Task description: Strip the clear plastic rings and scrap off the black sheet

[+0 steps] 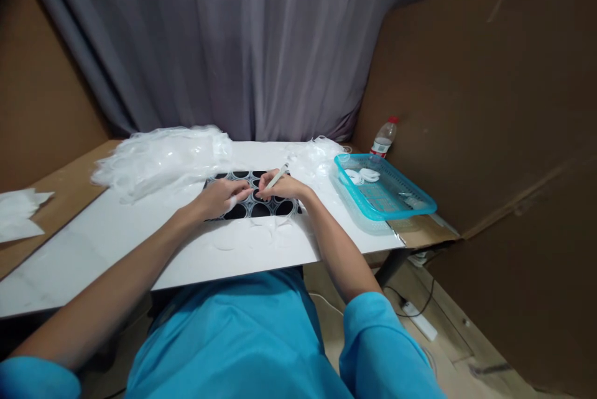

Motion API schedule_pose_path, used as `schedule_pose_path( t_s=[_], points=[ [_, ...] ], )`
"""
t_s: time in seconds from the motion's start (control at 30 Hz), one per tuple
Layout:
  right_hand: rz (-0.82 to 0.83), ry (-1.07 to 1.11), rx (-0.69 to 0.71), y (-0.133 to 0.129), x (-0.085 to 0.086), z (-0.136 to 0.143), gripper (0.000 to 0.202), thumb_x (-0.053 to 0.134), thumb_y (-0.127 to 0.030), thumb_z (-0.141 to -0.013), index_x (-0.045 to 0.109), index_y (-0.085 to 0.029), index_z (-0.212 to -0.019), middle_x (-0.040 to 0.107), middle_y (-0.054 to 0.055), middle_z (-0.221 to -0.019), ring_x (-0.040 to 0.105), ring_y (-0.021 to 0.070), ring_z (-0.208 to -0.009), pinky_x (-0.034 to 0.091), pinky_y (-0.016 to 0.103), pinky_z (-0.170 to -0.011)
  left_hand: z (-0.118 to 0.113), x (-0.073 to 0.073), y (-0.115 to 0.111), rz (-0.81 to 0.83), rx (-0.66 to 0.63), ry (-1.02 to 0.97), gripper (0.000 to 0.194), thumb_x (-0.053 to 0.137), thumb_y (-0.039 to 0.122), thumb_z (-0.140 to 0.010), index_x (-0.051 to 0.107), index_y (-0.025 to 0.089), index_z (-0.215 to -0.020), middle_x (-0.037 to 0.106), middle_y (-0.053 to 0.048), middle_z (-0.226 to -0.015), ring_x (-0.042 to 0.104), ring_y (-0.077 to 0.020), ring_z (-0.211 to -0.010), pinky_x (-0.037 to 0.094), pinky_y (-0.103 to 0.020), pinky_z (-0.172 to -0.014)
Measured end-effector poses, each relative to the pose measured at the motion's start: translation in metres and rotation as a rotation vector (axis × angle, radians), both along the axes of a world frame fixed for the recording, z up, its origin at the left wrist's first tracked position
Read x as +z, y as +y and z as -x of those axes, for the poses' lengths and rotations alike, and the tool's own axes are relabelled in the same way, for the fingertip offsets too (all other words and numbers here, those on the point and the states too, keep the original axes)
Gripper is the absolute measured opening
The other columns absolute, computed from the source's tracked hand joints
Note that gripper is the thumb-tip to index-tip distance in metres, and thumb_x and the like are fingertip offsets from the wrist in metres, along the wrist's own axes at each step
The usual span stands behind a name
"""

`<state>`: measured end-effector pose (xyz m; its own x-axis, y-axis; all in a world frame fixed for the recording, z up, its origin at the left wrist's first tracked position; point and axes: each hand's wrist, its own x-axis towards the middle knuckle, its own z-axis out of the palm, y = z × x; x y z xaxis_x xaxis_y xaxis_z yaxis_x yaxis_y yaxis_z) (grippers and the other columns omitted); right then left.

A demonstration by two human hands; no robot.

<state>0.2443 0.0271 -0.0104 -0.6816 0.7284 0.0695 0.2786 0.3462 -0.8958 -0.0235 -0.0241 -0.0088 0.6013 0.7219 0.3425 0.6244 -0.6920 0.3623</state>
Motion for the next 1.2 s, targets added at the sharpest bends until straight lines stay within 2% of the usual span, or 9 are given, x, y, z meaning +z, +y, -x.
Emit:
schedule_pose_path(
  t_s=[0.1, 0.23, 0.3, 0.4, 0.57, 0.7, 0.87, 1.2],
  points=[
    [0.01, 0.0, 0.033, 0.002, -0.002, -0.001, 0.029, 0.092, -0.035, -0.082, 0.071, -0.017, -0.09, 0.078, 0.002, -0.077, 0.074, 0.0155, -0.07, 0.057, 0.023, -0.064, -0.002, -0.001, -0.003, 0.036, -0.018, 0.066, 0.027, 0.057, 0.04, -0.112, 0.079, 0.024, -0.107, 0.069, 0.0, -0.074, 0.057, -0.0165, -0.061, 0.034, -0.03, -0.065],
    [0.022, 0.006, 0.032, 0.006, -0.004, -0.003, 0.026, 0.089, -0.035, -0.086, 0.07, -0.017, -0.089, 0.079, 0.003, -0.078, 0.075, 0.0157, -0.071, 0.058, 0.023, -0.066, -0.007, -0.007, -0.003, 0.08, -0.016, 0.093, 0.033, 0.056, 0.038, -0.111, 0.077, 0.027, -0.134, 0.073, -0.001, -0.078, 0.06, -0.0185, -0.064, 0.035, -0.03, -0.067],
    [0.021, -0.002, 0.012, 0.008, -0.005, -0.004, 0.024, 0.086, -0.034, -0.088, 0.069, -0.018, -0.088, 0.079, 0.003, -0.078, 0.076, 0.0158, -0.071, 0.058, 0.023, -0.066, -0.009, -0.01, -0.002, 0.11, -0.026, 0.124, 0.036, 0.054, 0.039, -0.112, 0.076, 0.027, -0.138, 0.076, -0.004, -0.084, 0.062, -0.0196, -0.066, 0.036, -0.031, -0.069],
    [0.004, 0.003, -0.034, 0.012, -0.007, -0.006, 0.023, 0.084, -0.034, -0.089, 0.067, -0.019, -0.086, 0.078, 0.002, -0.075, 0.076, 0.0162, -0.069, 0.06, 0.023, -0.065, -0.013, -0.013, -0.001, 0.14, -0.051, 0.172, 0.034, 0.051, 0.038, -0.113, 0.078, 0.028, -0.131, 0.08, -0.007, -0.094, 0.065, -0.0211, -0.072, 0.037, -0.031, -0.072],
    [0.035, 0.074, -0.12, 0.019, -0.011, -0.011, 0.027, 0.083, -0.04, -0.091, 0.066, -0.02, -0.088, 0.078, 0.002, -0.071, 0.075, 0.0173, -0.064, 0.062, 0.024, -0.06, -0.014, -0.015, 0.002, 0.157, -0.054, 0.19, 0.029, 0.051, 0.038, -0.112, 0.075, 0.026, -0.122, 0.077, -0.006, -0.088, 0.062, -0.0213, -0.069, 0.037, -0.032, -0.072],
    [0.075, 0.051, -0.109, 0.021, -0.016, -0.015, 0.027, 0.083, -0.04, -0.09, 0.065, -0.019, -0.089, 0.078, 0.003, -0.069, 0.074, 0.0179, -0.06, 0.063, 0.025, -0.057, -0.014, -0.013, 0.002, 0.166, -0.071, 0.201, 0.026, 0.047, 0.033, -0.112, 0.071, 0.026, -0.122, 0.075, -0.005, -0.089, 0.062, -0.0218, -0.071, 0.038, -0.032, -0.074],
    [0.099, 0.05, -0.105, 0.022, -0.021, -0.016, 0.026, 0.083, -0.037, -0.091, 0.066, -0.018, -0.089, 0.078, 0.003, -0.069, 0.075, 0.0173, -0.061, 0.062, 0.024, -0.057, -0.015, -0.009, -0.002, 0.161, -0.08, 0.202, 0.021, 0.046, 0.029, -0.11, 0.067, 0.025, -0.112, 0.069, -0.005, -0.081, 0.058, -0.0225, -0.07, 0.034, -0.032, -0.071],
    [0.133, 0.024, -0.135, 0.02, -0.018, -0.014, 0.029, 0.088, -0.038, -0.088, 0.066, -0.019, -0.088, 0.076, 0.001, -0.067, 0.071, 0.0141, -0.059, 0.059, 0.021, -0.057, -0.016, -0.004, -0.004, 0.165, -0.111, 0.186, 0.02, 0.045, 0.027, -0.11, 0.064, 0.026, -0.112, 0.067, -0.004, -0.08, 0.057, -0.0219, -0.07, 0.031, -0.032, -0.069]
  ],
)
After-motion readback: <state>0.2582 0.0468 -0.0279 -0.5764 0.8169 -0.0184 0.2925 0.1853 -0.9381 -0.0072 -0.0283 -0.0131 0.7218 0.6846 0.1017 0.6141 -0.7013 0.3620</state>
